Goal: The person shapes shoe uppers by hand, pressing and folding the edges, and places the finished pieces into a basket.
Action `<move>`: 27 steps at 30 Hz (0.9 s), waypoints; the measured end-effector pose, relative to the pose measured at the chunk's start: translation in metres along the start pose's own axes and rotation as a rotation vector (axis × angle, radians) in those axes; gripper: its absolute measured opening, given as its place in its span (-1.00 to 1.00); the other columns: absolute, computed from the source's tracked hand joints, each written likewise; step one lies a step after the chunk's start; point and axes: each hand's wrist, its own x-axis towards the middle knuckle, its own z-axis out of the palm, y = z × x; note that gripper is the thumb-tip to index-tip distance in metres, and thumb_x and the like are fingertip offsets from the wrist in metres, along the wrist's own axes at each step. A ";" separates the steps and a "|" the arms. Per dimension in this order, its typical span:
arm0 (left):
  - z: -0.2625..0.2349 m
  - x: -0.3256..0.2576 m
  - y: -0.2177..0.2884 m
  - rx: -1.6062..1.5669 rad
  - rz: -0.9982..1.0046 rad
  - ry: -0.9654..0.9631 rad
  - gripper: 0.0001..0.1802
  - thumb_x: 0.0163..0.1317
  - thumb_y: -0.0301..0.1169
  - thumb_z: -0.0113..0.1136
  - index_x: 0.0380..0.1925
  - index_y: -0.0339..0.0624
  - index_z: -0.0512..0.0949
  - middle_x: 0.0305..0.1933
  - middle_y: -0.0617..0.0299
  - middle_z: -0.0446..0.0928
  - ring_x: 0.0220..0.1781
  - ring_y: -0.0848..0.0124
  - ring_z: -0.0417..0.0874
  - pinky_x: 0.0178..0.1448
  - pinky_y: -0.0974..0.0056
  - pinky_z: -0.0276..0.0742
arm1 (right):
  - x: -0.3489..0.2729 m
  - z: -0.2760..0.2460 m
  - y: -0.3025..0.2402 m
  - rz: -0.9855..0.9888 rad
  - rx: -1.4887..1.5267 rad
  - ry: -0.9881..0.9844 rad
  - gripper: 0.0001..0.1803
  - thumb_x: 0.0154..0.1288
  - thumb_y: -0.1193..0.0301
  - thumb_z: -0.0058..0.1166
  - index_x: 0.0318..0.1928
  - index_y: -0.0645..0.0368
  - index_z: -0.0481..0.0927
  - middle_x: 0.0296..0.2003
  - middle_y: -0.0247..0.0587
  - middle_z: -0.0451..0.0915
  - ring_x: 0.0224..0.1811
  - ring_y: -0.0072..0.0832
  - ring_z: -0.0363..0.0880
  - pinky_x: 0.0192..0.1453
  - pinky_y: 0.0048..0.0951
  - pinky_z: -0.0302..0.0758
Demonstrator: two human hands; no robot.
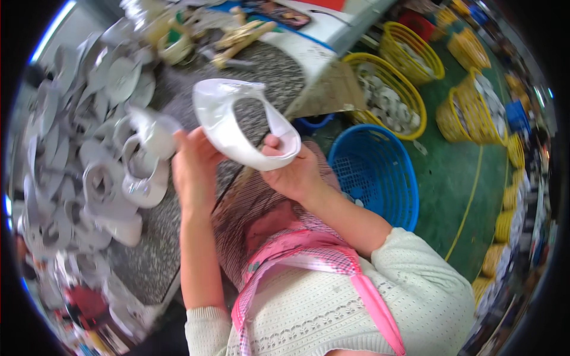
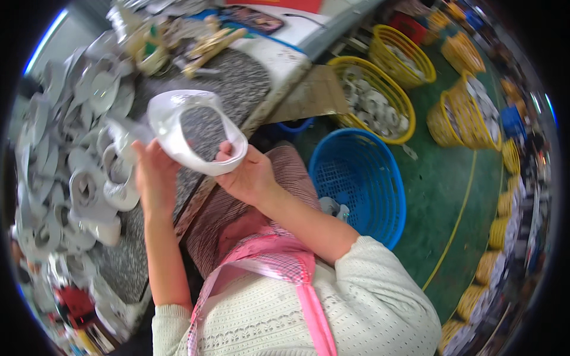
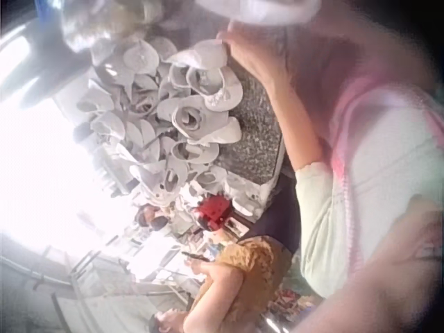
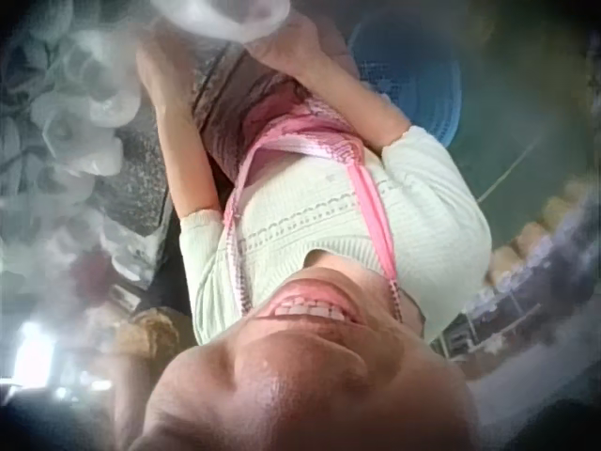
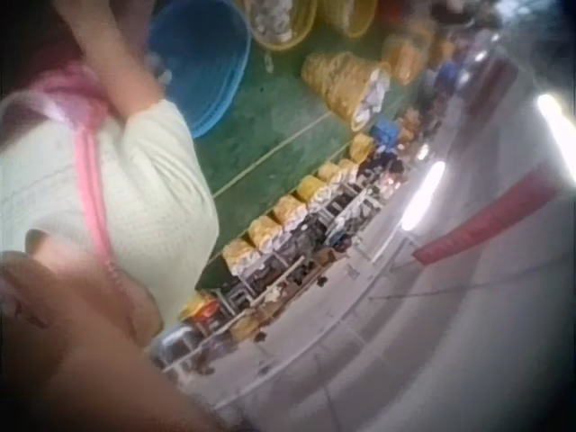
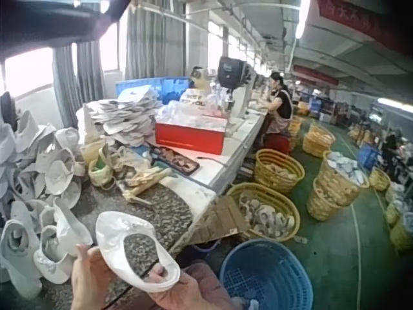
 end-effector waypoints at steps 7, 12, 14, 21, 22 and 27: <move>-0.049 -0.013 -0.002 0.618 0.542 0.424 -0.69 0.27 -0.36 -0.05 -0.09 -0.37 0.44 -0.13 0.10 0.51 -0.11 0.38 0.50 -0.01 0.32 0.35 | -0.049 0.079 -0.129 -0.424 -0.271 -0.147 -0.68 0.22 0.23 -0.17 -0.19 0.17 0.50 -0.32 -0.19 0.56 -0.23 -0.35 0.48 -0.15 -0.28 0.45; -0.062 -0.002 -0.019 0.711 0.442 0.426 -0.39 0.18 -0.32 0.09 0.18 -0.32 0.14 0.18 -0.02 0.24 0.16 0.23 0.31 0.17 0.24 0.25 | -0.101 0.102 -0.297 -0.916 -0.664 0.255 -0.54 0.30 0.16 -0.23 0.05 0.25 0.32 0.03 0.04 0.36 0.08 -0.13 0.35 0.09 -0.05 0.34; -0.055 0.007 -0.025 0.837 0.435 0.413 -0.25 0.13 -0.31 0.16 0.24 -0.31 0.03 0.18 -0.10 0.23 0.20 0.15 0.28 0.20 0.20 0.22 | -0.114 0.081 -0.327 -1.088 -0.670 0.817 -0.44 0.32 0.11 -0.25 0.17 0.25 0.17 0.17 0.12 0.17 0.20 -0.03 0.18 0.22 0.04 0.20; -0.053 0.029 -0.025 0.574 0.509 0.619 -0.30 -0.02 -0.48 0.28 0.14 -0.28 0.20 -0.13 0.05 0.45 -0.07 0.35 0.47 0.04 0.30 0.35 | -0.145 -0.021 -0.285 -0.595 -0.842 0.919 -0.64 0.30 0.16 -0.15 -0.08 0.14 0.47 -0.19 -0.17 0.52 -0.11 -0.35 0.50 -0.13 -0.35 0.46; -0.057 0.035 -0.026 0.505 0.507 0.637 -0.34 -0.04 -0.50 0.28 0.10 -0.31 0.25 -0.16 0.07 0.48 -0.12 0.37 0.49 -0.01 0.33 0.37 | -0.131 -0.025 -0.265 -0.557 -0.930 0.881 -0.67 0.29 0.18 -0.13 -0.10 0.13 0.48 -0.24 -0.21 0.54 -0.17 -0.39 0.52 -0.16 -0.39 0.46; -0.066 0.027 -0.017 0.351 0.563 0.770 -0.52 -0.06 -0.55 0.29 -0.06 -0.37 0.43 -0.19 0.12 0.53 -0.16 0.44 0.52 -0.14 0.40 0.47 | -0.032 0.019 -0.133 -0.603 -1.585 0.458 -0.81 0.24 0.38 -0.02 -0.18 0.18 0.51 -0.38 -0.27 0.56 -0.33 -0.56 0.53 -0.28 -0.64 0.44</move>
